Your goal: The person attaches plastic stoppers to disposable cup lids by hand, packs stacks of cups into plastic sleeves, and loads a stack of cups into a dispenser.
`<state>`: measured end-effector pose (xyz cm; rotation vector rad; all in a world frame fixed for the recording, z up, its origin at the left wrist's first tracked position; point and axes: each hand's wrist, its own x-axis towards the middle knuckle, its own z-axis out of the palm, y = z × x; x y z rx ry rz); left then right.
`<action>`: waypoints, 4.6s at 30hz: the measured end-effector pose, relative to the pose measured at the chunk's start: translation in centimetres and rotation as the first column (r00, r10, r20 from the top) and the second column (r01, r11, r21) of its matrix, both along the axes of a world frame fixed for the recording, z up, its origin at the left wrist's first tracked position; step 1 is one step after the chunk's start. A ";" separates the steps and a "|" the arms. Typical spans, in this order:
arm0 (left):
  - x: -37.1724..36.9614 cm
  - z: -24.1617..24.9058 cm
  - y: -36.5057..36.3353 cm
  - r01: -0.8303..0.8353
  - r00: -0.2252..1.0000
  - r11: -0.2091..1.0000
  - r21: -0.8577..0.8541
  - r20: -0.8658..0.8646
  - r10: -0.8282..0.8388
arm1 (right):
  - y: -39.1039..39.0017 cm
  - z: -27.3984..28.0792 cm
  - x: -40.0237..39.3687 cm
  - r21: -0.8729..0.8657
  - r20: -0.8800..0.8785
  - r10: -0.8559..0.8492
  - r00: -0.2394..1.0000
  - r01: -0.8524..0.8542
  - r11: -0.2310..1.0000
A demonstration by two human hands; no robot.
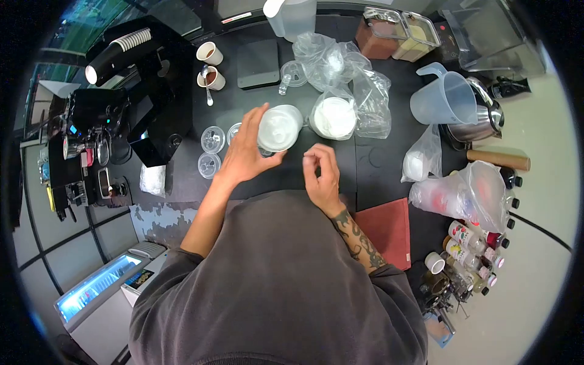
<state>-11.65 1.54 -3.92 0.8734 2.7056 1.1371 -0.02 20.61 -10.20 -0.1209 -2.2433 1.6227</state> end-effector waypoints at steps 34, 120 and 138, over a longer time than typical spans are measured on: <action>3.4 2.6 -5.3 -0.450 0.698 0.654 0.608 0.696 -0.168 | 0.5 6.2 -4.3 -0.564 0.129 0.537 0.834 -0.383 0.732; 12.3 -5.4 -5.9 -0.384 0.880 0.911 -0.148 0.240 0.410 | 2.8 -8.4 -0.6 0.124 0.185 0.263 0.947 -0.288 0.950; 6.7 -11.3 -17.6 -0.529 0.844 0.785 -0.322 -0.105 0.525 | -3.3 -5.0 3.0 0.420 0.181 0.353 0.918 -0.397 0.816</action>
